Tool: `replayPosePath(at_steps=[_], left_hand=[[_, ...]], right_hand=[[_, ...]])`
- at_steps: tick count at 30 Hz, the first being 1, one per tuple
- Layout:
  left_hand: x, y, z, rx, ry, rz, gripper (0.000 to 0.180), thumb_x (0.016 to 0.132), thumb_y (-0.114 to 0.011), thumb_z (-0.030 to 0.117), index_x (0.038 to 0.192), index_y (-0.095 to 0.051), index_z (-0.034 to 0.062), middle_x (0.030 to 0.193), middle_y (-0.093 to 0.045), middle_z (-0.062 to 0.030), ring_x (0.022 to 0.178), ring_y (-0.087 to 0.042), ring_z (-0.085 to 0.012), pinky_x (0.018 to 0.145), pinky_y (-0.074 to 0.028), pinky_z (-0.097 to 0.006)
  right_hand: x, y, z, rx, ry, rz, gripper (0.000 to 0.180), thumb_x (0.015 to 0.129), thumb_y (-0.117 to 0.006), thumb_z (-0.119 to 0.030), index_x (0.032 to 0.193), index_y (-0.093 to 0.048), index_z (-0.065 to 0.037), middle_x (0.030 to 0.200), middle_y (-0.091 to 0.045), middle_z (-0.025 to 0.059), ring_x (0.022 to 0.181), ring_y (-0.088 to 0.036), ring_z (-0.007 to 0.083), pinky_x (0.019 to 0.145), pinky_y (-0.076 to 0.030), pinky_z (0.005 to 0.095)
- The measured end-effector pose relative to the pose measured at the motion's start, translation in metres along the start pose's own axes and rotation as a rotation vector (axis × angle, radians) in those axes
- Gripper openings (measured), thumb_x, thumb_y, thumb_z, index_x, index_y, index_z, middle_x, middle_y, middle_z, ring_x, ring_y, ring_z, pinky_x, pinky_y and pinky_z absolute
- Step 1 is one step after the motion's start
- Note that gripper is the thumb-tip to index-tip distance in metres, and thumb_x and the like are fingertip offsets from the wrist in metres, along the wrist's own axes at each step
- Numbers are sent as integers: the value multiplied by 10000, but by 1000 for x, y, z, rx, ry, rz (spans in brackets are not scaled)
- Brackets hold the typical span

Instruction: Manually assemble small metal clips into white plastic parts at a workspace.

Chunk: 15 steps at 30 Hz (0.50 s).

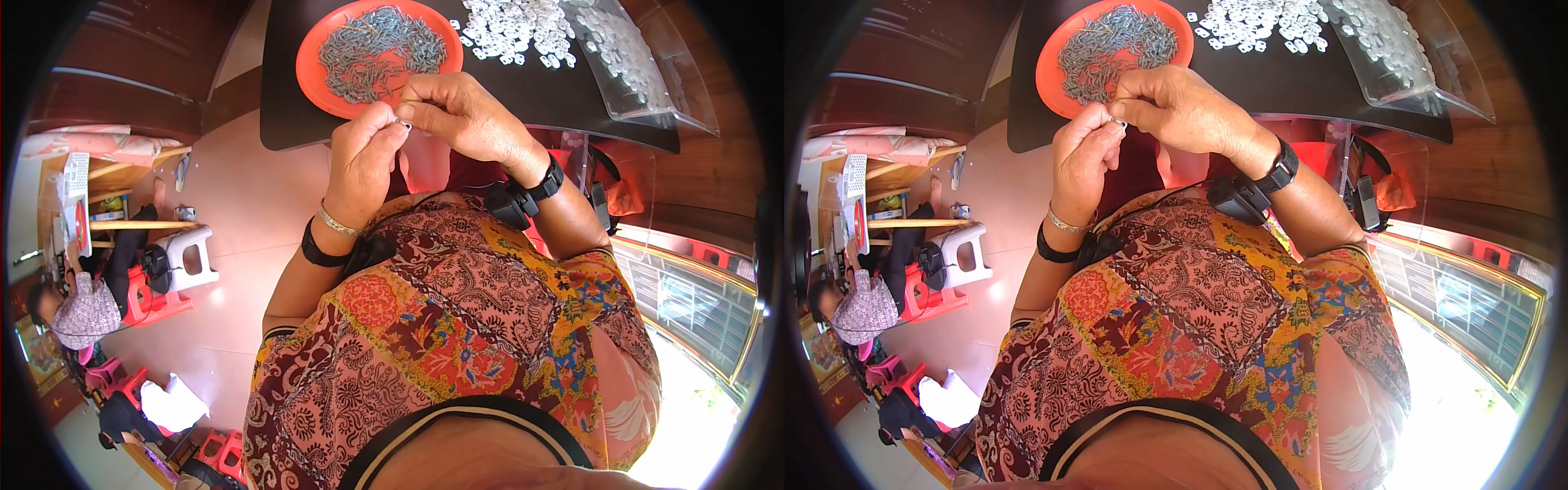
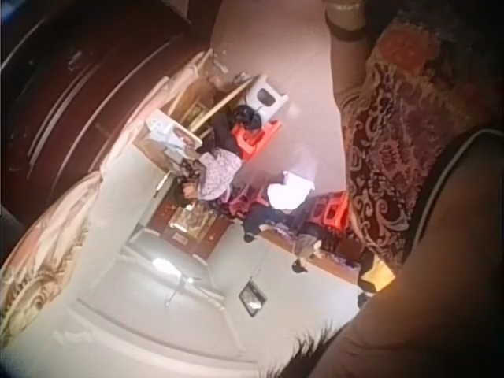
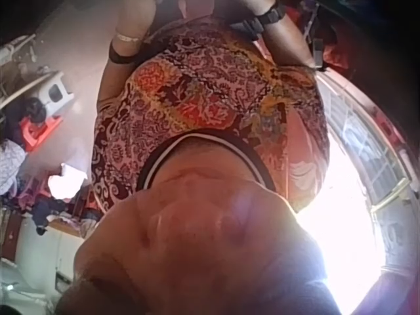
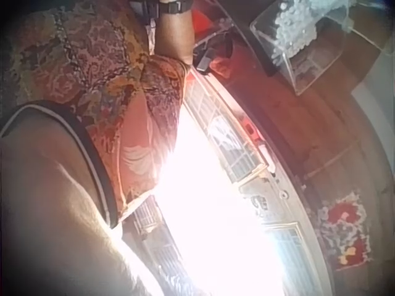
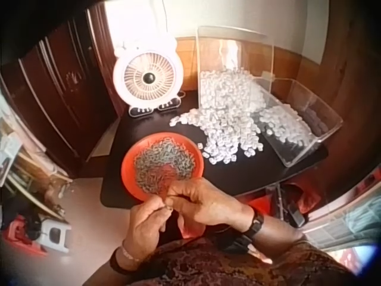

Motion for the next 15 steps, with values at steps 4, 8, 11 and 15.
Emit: replayPosePath(at_steps=[4,8,11,15], left_hand=[[1,-1,1,-63,42,15,183,871,-502,140,717,-477,44,593,-425,26,524,-373,-47,476,-283,-207],[3,3,1,-88,73,46,171,872,-495,141,734,-495,39,583,-425,28,509,-379,-51,467,-279,-204],[3,3,1,-92,66,43,166,873,-492,141,744,-504,37,578,-422,28,501,-382,-53,462,-277,-203],[4,4,-1,-105,64,40,155,872,-492,138,765,-521,30,578,-422,26,498,-382,-54,458,-280,-203]], right_hand=[[2,-2,1,215,-32,-22,208,912,-575,-184,784,-579,-20,632,-516,-16,595,-473,84,564,-414,260],[3,-1,2,306,-89,-63,226,931,-567,-219,799,-595,-39,658,-517,-45,598,-451,49,544,-388,211],[2,-3,4,387,-138,-99,226,938,-560,-239,817,-611,-55,661,-521,-47,594,-441,33,535,-372,187],[2,-4,7,414,-134,-105,236,946,-544,-251,834,-621,-58,663,-526,-47,593,-445,26,533,-373,179]])
Point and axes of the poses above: each hand's wrist, its own x-axis towards the middle knuckle, its own y-axis out of the back of the hand, z = x × y, the point moved 8 cm from there along x, towards the middle knuckle
